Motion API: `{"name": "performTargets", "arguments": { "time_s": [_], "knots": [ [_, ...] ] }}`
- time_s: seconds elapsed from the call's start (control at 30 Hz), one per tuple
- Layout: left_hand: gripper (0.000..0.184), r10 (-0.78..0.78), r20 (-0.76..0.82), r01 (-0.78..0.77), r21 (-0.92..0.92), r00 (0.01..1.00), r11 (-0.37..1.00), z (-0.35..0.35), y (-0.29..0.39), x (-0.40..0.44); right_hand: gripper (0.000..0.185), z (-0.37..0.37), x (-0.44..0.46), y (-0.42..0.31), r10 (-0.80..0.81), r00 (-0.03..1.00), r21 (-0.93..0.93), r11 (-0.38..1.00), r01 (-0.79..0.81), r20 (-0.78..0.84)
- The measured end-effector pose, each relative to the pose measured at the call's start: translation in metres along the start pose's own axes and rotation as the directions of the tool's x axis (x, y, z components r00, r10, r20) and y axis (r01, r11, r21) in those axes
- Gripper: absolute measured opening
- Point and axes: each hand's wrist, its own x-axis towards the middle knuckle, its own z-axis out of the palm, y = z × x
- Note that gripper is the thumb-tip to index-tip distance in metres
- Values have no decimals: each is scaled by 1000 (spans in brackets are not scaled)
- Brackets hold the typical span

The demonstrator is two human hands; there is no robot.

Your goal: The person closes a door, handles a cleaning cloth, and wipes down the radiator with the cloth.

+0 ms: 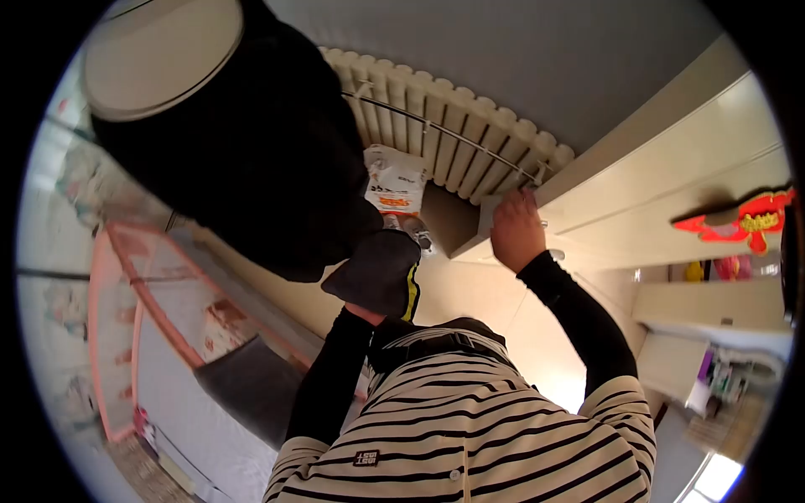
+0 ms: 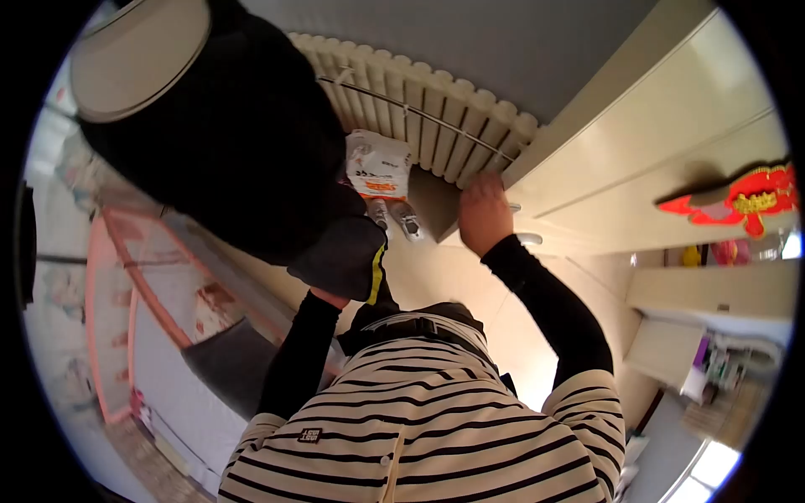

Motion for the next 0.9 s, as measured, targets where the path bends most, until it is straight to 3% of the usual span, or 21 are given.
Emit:
{"name": "performTargets", "arguments": {
  "time_s": [0.07, 0.1, 0.13, 0.17, 0.23, 0.3, 0.33, 0.37, 0.43, 0.5, 0.53, 0.57, 0.6, 0.63, 0.67, 0.73, 0.8, 0.83, 0.87, 0.9],
  "knots": [
    [59, -81, -1, 78, -231, 997, 970, 39, 17, -11, 33, -19, -40, 17, 42, 989, -327, 945, 6, 139],
    [58, -97, 57, 110, -688, 994, 717, -24, -95, 1, 34, 22, 47, -46, 110, 993, -268, 959, -93, 47],
    [57, -104, 140, 146, -988, 985, 48, -12, -92, 4, 35, 19, 40, -45, 133, 984, -342, 936, -86, 119],
    [56, -51, 219, 134, -747, 974, -651, 7, -85, 14, 37, 15, 33, -36, 161, 970, -424, 903, -70, 184],
    [56, 6, 196, 164, -800, 980, -578, 23, -69, 26, 36, 18, 26, -35, 233, 949, -508, 856, -96, 214],
    [57, 71, 148, 147, -989, 986, 26, 26, -68, 41, 36, 25, 28, -38, 267, 939, -482, 866, -136, 216],
    [57, 124, 126, 35, -826, 984, 562, 25, -70, 44, 36, 23, 28, -44, 309, 920, -498, 853, -156, 241],
    [58, 192, 116, -130, -407, 974, 904, 26, -69, 48, 36, 20, 27, -48, 348, 898, -518, 838, -170, 268],
    [59, 228, 178, -84, -583, 957, 808, 24, -69, 63, 37, 17, 24, -54, 381, 883, -501, 840, -207, 275],
    [58, 218, 235, 175, -948, 947, 266, 31, -63, 70, 38, 10, 9, -68, 402, 882, -512, 826, -235, 244],
    [58, 223, 259, 321, -895, 940, -310, 42, -61, 78, 40, 13, 0, -67, 387, 879, -468, 854, -228, 277],
    [57, 248, 284, 366, -516, 926, -775, 51, -59, 79, 43, 13, -16, -72, 418, 866, -465, 846, -261, 275],
    [57, 210, 258, 329, -818, 943, -472, 49, -56, 78, 44, 8, -30, -81, 408, 876, -456, 850, -262, 257],
    [56, 189, 221, 238, -968, 957, -76, 46, -54, 77, 45, 4, -44, -92, 401, 885, -443, 855, -268, 238],
    [55, 188, 181, 111, -938, 965, 330, 43, -52, 74, 45, -4, -60, -105, 410, 877, -402, 868, -291, 250],
    [54, 249, 193, 112, -946, 949, 305, 39, -48, 83, 45, -17, -90, -120, 430, 855, -305, 888, -344, 290],
    [53, 374, 202, -36, -841, 905, 540, 31, -38, 96, 48, -39, -122, -128, 505, 801, -148, 862, -484, 321],
    [54, 460, 217, -221, -655, 861, 722, 14, -28, 107, 49, -55, -133, -131, 568, 752, -29, 804, -594, 335],
    [54, 538, 250, -413, -413, 805, 811, 6, -20, 118, 45, -74, -145, -138, 617, 712, -19, 760, -650, 334],
    [54, 551, 277, -411, -430, 787, 804, 13, -19, 127, 41, -86, -157, -146, 666, 666, -8, 709, -705, 335]
  ]
}}
